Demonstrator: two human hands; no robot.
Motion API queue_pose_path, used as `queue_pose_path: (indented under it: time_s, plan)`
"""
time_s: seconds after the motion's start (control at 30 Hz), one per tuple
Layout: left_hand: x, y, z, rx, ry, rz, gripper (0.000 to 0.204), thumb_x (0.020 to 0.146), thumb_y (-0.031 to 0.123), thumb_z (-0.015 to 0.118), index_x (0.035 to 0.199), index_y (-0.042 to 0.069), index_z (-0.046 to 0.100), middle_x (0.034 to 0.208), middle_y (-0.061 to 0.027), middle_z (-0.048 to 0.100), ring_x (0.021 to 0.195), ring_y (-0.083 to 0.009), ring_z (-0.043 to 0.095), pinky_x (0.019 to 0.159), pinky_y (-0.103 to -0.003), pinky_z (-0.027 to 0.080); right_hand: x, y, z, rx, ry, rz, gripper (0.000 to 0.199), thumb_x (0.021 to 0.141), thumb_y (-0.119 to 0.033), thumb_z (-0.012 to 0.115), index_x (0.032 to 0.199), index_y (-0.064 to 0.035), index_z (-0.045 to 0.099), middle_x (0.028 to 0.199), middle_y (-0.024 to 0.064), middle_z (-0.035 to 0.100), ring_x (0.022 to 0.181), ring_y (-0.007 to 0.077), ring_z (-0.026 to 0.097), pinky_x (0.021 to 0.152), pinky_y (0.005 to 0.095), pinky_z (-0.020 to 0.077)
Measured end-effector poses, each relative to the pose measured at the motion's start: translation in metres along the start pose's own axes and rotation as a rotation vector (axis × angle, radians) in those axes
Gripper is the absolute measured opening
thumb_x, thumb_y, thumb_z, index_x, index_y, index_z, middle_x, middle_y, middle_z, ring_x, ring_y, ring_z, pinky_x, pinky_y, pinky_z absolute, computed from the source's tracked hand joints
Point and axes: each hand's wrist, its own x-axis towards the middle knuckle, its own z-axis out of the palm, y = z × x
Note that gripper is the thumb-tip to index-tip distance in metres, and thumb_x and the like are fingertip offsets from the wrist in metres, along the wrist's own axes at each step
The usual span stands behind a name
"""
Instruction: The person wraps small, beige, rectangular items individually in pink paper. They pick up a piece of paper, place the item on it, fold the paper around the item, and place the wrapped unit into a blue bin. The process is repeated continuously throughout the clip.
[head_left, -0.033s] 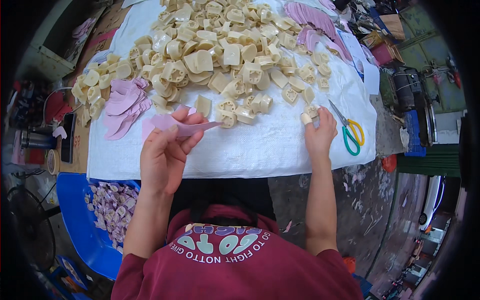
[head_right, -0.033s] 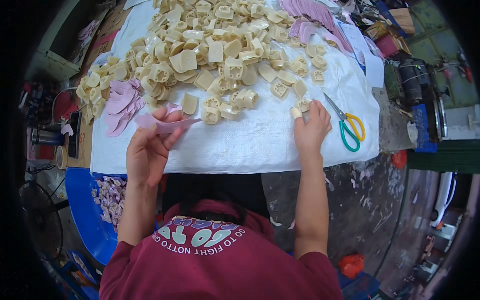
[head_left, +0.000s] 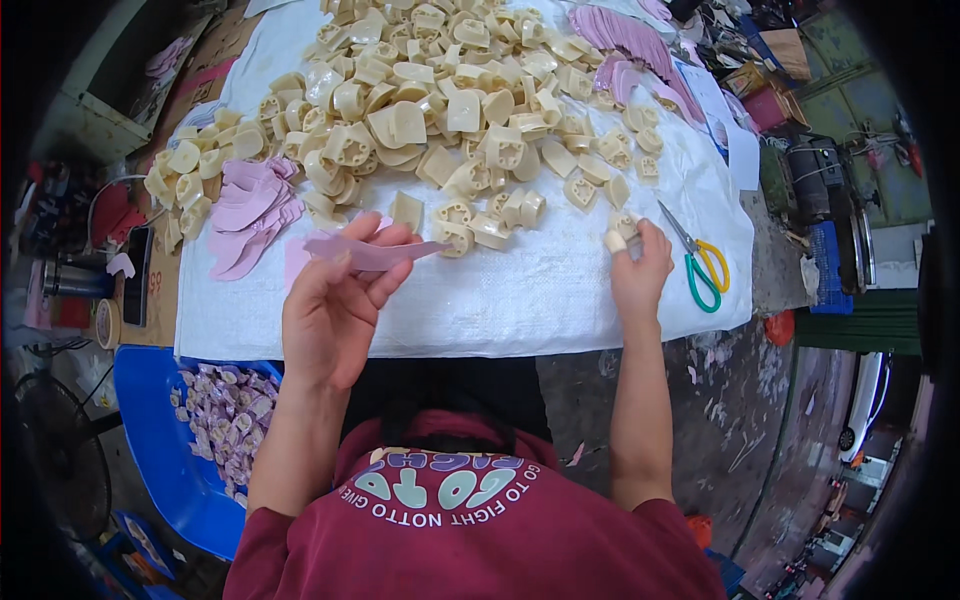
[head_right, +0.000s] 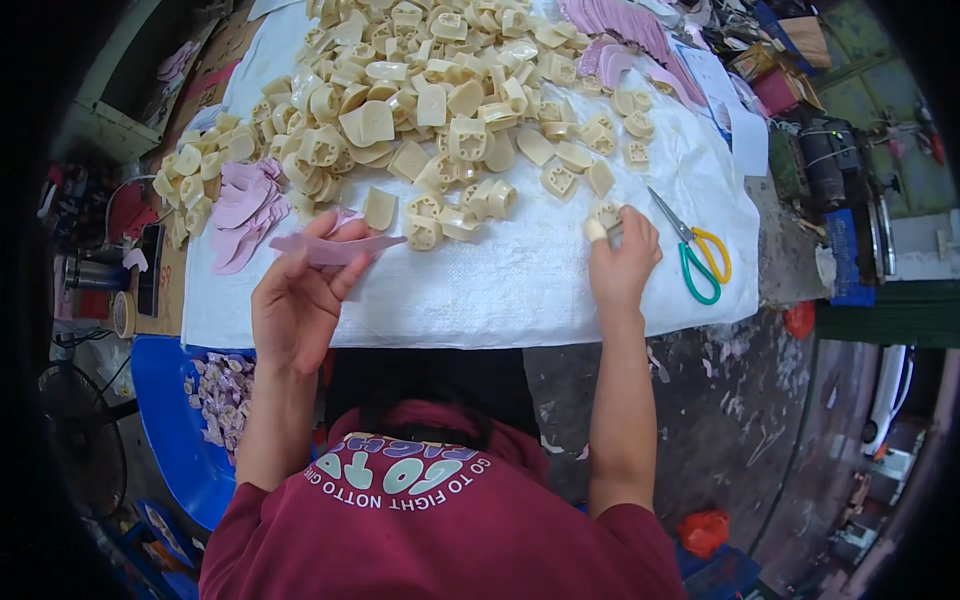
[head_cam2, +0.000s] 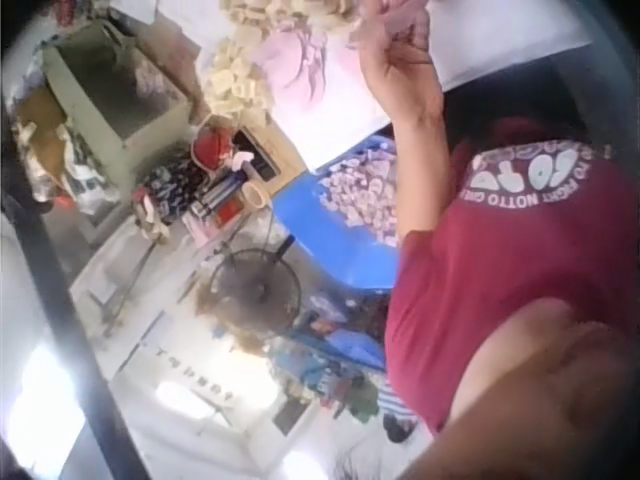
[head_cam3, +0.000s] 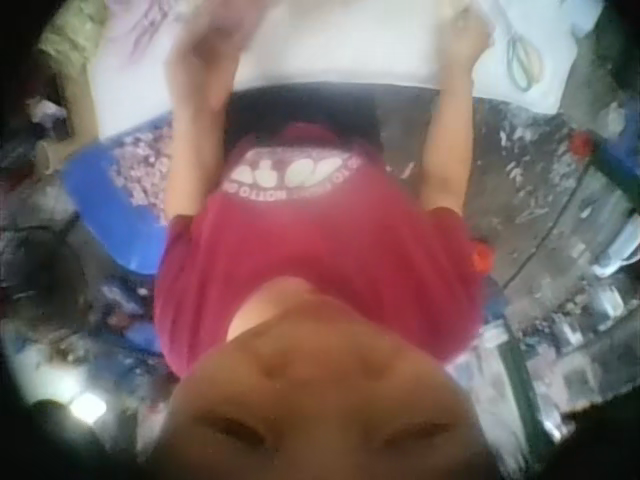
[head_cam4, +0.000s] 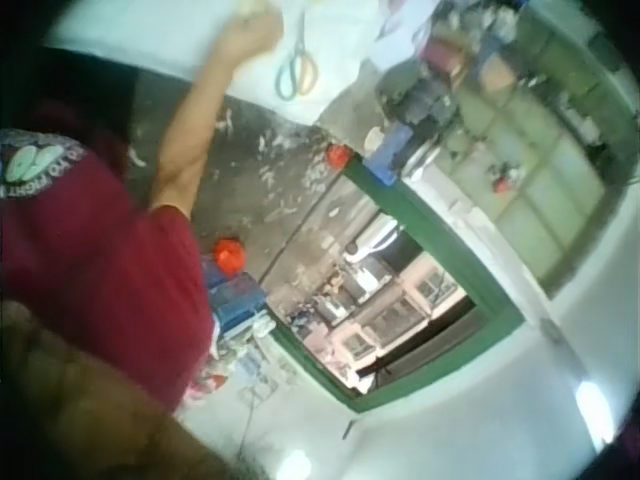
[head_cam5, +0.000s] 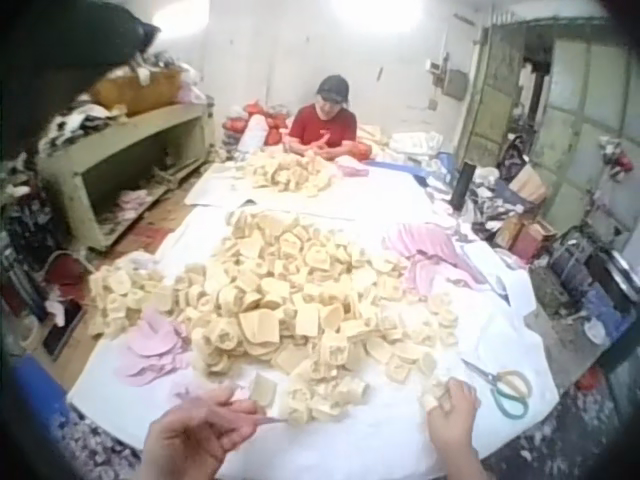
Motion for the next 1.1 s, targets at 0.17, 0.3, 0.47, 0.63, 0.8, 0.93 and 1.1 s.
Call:
queue_pose_path:
  time_s: [0.17,0.3,0.47,0.63,0.8,0.93,1.1]
  plan:
    - [0.006,-0.012,0.007,-0.014,-0.022,0.014,0.040,0.093,0.023,0.053,0.123,-0.002,0.052,0.119,-0.0164,0.058,0.114,-0.0261,0.055,0.098,-0.038,0.046,-0.006,-0.093,-0.028,0.688,-0.130,0.052,0.030,0.073,-0.008,0.072,0.100,-0.0009,0.059,0.094,0.0123,0.061,0.087,0.0248,0.060,0.088,0.0373,0.0443]
    - [0.006,-0.022,0.013,-0.151,-0.005,-0.044,0.040,0.094,0.025,0.052,0.125,0.000,0.051,0.126,-0.0113,0.055,0.120,-0.0224,0.051,0.100,-0.037,0.045,-0.026,-0.187,-0.038,0.804,-0.387,-0.301,0.032,0.072,-0.024,0.077,0.091,-0.0053,0.059,0.083,0.0120,0.061,0.069,0.0282,0.061,0.064,0.0387,0.0488]
    - [-0.001,-0.007,0.008,-0.174,0.055,0.008,0.039,0.096,0.021,0.049,0.127,-0.003,0.047,0.129,-0.0176,0.050,0.117,-0.0280,0.054,0.097,-0.038,0.050,-0.030,-0.213,-0.045,0.896,-0.526,-0.441,0.029,0.071,-0.011,0.074,0.093,-0.0013,0.059,0.086,0.0127,0.061,0.076,0.0296,0.059,0.067,0.0374,0.0480]
    - [-0.010,-0.008,0.005,-0.252,0.042,-0.004,0.037,0.096,0.020,0.051,0.124,-0.003,0.050,0.121,-0.0174,0.057,0.111,-0.0246,0.058,0.094,-0.033,0.051,-0.040,-0.216,-0.030,0.897,-0.320,-0.540,0.032,0.066,0.001,0.073,0.094,0.0014,0.058,0.094,0.0140,0.061,0.081,0.0280,0.060,0.067,0.0340,0.0499]
    - [-0.019,-0.001,0.008,-0.215,0.046,0.078,0.036,0.096,0.022,0.051,0.123,-0.002,0.052,0.120,-0.0176,0.058,0.111,-0.0256,0.058,0.096,-0.035,0.049,-0.025,-0.208,-0.044,0.860,-0.266,-0.466,0.034,0.071,0.004,0.069,0.101,0.0013,0.054,0.094,0.0161,0.064,0.083,0.0302,0.064,0.072,0.0354,0.0515]
    - [-0.028,-0.001,0.009,-0.156,-0.004,0.112,0.040,0.097,0.027,0.050,0.125,-0.001,0.051,0.120,-0.0180,0.060,0.111,-0.0259,0.058,0.097,-0.038,0.046,-0.020,-0.209,-0.039,0.958,-0.206,-0.547,0.035,0.070,0.006,0.068,0.102,0.0003,0.052,0.098,0.0175,0.064,0.089,0.0331,0.063,0.077,0.0379,0.0511]
    - [-0.034,0.007,0.019,-0.189,-0.067,0.129,0.036,0.099,0.025,0.047,0.124,-0.001,0.053,0.118,-0.0172,0.062,0.107,-0.0200,0.060,0.093,-0.033,0.047,-0.022,-0.214,-0.037,0.978,-0.184,-0.508,0.030,0.071,0.006,0.067,0.097,0.0005,0.055,0.102,0.0177,0.063,0.089,0.0308,0.062,0.077,0.0363,0.0503]
